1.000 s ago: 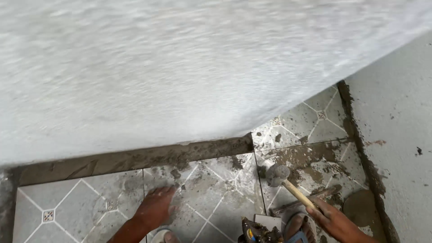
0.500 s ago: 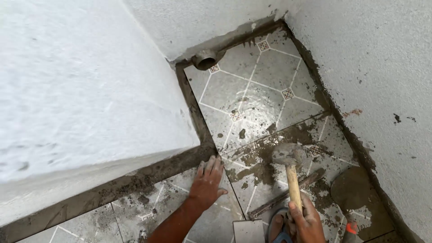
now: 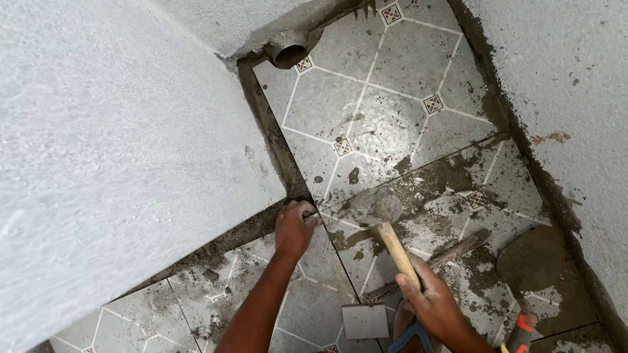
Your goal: Installing tiles on a floor using mortar and a rubber mallet.
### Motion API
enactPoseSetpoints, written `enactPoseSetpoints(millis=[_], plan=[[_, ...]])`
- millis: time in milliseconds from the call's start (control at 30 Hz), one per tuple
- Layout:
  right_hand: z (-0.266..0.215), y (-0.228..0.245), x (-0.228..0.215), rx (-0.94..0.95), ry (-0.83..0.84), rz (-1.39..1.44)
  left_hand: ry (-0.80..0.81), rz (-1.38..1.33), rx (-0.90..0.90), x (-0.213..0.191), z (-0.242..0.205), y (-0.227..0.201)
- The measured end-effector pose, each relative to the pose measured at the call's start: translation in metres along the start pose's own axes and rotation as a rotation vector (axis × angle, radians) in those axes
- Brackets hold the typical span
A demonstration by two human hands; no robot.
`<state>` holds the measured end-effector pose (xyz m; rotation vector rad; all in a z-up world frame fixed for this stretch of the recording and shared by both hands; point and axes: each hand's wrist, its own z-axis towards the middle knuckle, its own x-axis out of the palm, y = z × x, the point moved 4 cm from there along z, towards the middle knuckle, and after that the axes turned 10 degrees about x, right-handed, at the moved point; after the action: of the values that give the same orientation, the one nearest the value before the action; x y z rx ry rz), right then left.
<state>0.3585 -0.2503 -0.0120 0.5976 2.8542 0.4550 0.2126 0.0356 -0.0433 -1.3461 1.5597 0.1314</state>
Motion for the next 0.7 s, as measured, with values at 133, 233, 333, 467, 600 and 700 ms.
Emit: enactPoseSetpoints(millis=[133, 233, 333, 467, 600, 700], plan=[[0.009, 0.001, -0.001, -0.091, -0.001, -0.159, -0.022, -0.171, -0.179, 0.007, 0.007, 0.005], [0.015, 0.002, -0.002, -0.075, -0.002, -0.189, -0.148, -0.200, -0.148, 0.023, 0.010, 0.025], [0.017, 0.015, -0.005, -0.141, -0.026, -0.186, -0.216, -0.250, -0.113, 0.016, 0.014, 0.020], [0.005, 0.031, -0.008, -0.541, -0.081, -0.178, 0.012, -0.261, -0.281, -0.008, 0.010, -0.002], [-0.009, 0.035, -0.019, -0.166, -0.118, -0.211, 0.147, -0.146, -0.089, -0.011, 0.014, 0.008], [-0.021, 0.044, -0.025, -0.129, -0.048, -0.346, 0.173, -0.065, 0.056, -0.015, 0.017, 0.005]])
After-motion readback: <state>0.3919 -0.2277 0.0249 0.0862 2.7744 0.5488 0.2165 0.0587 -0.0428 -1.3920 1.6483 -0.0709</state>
